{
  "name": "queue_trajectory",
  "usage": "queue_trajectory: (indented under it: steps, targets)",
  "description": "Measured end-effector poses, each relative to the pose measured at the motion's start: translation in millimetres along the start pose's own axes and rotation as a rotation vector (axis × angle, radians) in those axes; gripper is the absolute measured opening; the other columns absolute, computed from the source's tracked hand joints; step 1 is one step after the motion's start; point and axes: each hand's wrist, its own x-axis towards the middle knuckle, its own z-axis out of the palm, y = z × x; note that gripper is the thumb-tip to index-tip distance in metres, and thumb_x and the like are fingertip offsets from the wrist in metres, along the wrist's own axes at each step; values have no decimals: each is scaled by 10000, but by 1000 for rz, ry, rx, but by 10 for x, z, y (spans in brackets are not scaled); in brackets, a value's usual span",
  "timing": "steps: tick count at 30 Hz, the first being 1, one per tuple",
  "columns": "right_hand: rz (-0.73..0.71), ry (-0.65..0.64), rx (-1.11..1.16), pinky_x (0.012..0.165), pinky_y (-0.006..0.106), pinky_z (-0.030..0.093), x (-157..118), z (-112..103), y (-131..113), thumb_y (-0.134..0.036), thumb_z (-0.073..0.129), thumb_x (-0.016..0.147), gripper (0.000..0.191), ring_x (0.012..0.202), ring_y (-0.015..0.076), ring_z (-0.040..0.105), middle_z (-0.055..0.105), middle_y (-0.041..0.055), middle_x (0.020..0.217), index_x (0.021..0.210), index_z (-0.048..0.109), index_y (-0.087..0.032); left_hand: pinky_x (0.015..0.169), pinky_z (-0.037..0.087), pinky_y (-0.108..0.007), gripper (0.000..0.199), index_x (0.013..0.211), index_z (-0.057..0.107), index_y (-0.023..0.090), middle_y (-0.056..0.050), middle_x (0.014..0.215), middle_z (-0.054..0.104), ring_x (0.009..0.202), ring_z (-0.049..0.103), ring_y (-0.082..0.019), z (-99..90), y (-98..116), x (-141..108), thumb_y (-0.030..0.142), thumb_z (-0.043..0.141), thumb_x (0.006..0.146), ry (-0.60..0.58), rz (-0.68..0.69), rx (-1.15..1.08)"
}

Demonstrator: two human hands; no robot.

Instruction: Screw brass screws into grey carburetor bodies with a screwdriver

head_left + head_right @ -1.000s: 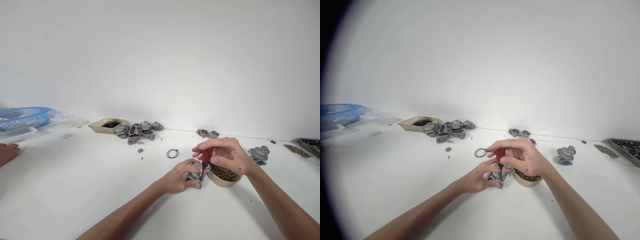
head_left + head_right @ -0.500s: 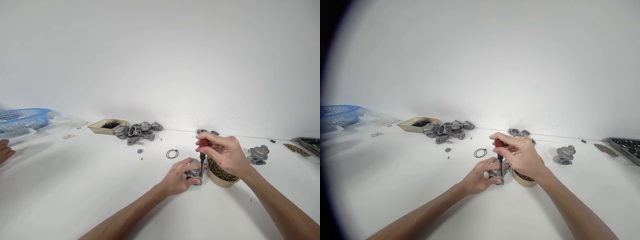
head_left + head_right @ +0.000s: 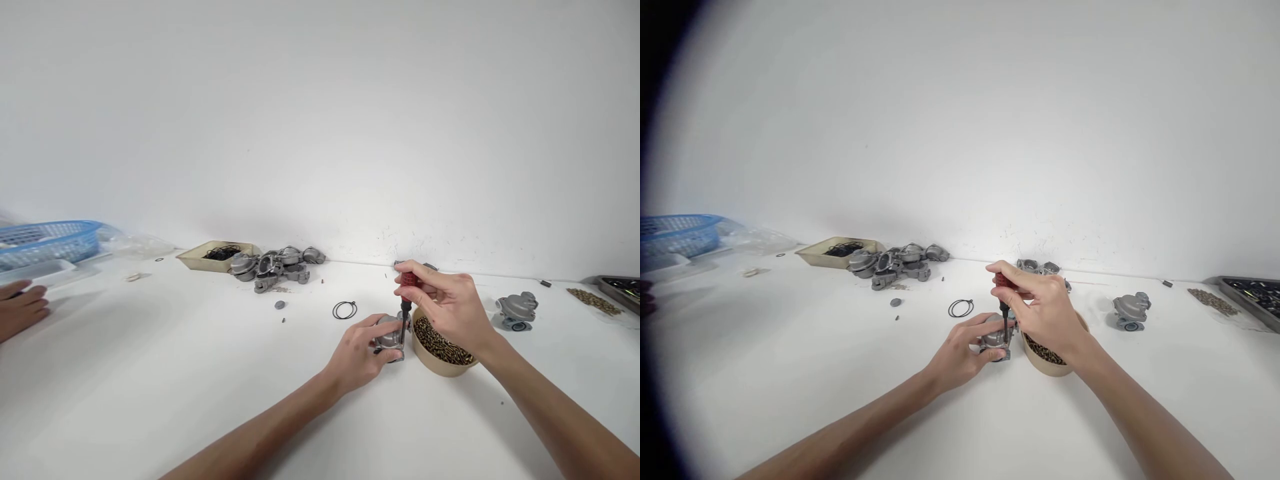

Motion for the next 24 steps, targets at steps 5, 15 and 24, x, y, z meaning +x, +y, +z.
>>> queue_trajectory:
  steps: [5,15,24]
  targets:
    - [46,-87,101,760,324,697,49,-116,-32,-220,664,966,249,848,175,771,797,19,937,1175,797,-249,795,625,-357,432,1308,746,328,-59,1248,717,842,717,-200,-24,-58,-3,430,831,897,50,84,253]
    - [4,123,244,787,358,741,54,-254,-44,-183,764,941,243,811,188,807,807,30,976,1166,807,-265,673,618,-360,703,1309,678,304,-96,1441,613,793,720,-215,-73,-37,-21,677,875,747,76,193,439]
    - [-55,149,241,776,327,739,43,-263,-122,-116,750,941,314,810,171,812,804,3,980,1188,805,-302,741,615,-360,830,1456,556,338,-122,1580,518,689,704,-152,-260,-43,-22,583,911,748,-132,245,435]
